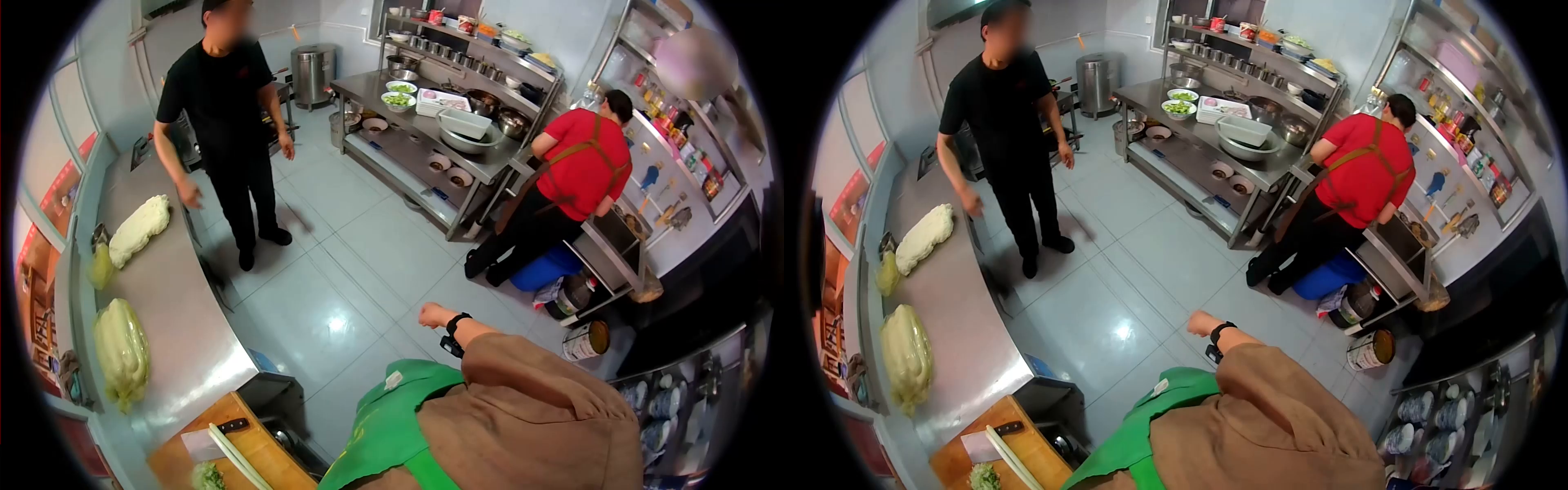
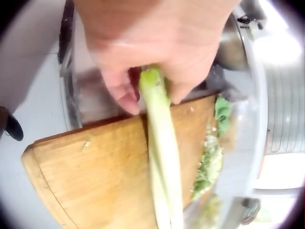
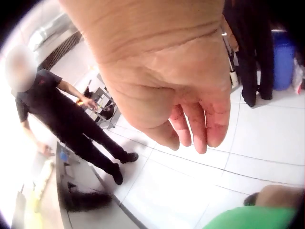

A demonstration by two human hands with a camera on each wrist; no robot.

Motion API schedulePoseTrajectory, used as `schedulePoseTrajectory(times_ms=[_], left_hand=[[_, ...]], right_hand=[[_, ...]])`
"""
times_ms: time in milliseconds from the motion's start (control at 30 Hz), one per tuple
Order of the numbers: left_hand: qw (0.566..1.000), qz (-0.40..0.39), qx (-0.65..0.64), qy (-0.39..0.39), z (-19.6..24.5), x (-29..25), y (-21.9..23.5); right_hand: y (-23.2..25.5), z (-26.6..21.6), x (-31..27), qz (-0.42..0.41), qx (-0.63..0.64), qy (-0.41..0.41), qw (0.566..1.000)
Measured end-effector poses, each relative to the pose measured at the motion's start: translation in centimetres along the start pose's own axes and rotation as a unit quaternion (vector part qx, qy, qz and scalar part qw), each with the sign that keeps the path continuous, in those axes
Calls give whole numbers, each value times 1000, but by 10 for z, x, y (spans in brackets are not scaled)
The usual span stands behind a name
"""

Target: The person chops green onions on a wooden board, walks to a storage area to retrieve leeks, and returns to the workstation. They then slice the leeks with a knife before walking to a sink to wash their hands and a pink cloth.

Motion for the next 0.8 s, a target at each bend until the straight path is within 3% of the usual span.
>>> schedulePoseTrajectory(times_ms=[67, 100, 133, 167, 200, 233, 267, 300, 333, 367, 433, 600, 633, 700, 733, 800], left_hand=[[1000, 11, -16, 9, -3, 0, 21], [999, 23, -29, 16, -10, -1, 40], [998, 33, -44, 24, -23, 4, 66], [997, 35, -62, 29, -35, 5, 88], [997, 15, -67, 24, -43, 11, 106], [998, -13, -53, 14, -45, 11, 121], [943, -24, 286, -170, -42, 1, 124], [954, -17, 281, -102, -41, -7, 127], [994, 107, 18, 14, -44, -13, 129], [936, 217, -252, 112, -47, -24, 125], [939, 242, -231, 74, -35, -47, 133], [978, 190, -59, -55, -56, -80, 155], [975, 208, -63, -48, -56, -94, 158], [936, 231, -247, 101, -66, -128, 156], [941, 201, -253, 104, -72, -139, 157], [936, 217, -253, 113, -75, -169, 154]], right_hand=[[-5, -4, 9, 7, -119, 136, 983], [-1, 0, 5, 3, -31, 74, 997], [-11, 11, 23, -21, 23, 74, 997], [-17, 15, 43, -39, -46, 83, 995], [-19, 21, 57, -66, -32, 110, 991], [-19, 18, 59, -88, 31, 63, 994], [-12, 8, 47, -69, 61, 49, 995], [-8, 3, 45, -77, 37, 50, 995], [-11, 7, 51, -110, 48, 57, 991], [-9, 2, 50, -118, 61, 54, 990], [-18, 11, 87, -133, 48, 58, 988], [-14, -25, 97, -149, 6, 85, 985], [-13, -33, 99, -163, -5, 87, 983], [-16, -49, 106, -185, -32, 99, 977], [-18, -59, 111, -187, -43, 107, 975], [-24, -74, 129, -207, -46, 114, 971]])
Point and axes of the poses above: each hand's wrist, its own x-axis towards the middle knuckle, its own y-axis out of the back of the hand, z = x × y, the point moved 4 cm from there along x, towards the middle knuckle, and after that the axes turned 13 degrees about -x, right-handed, at the moved point
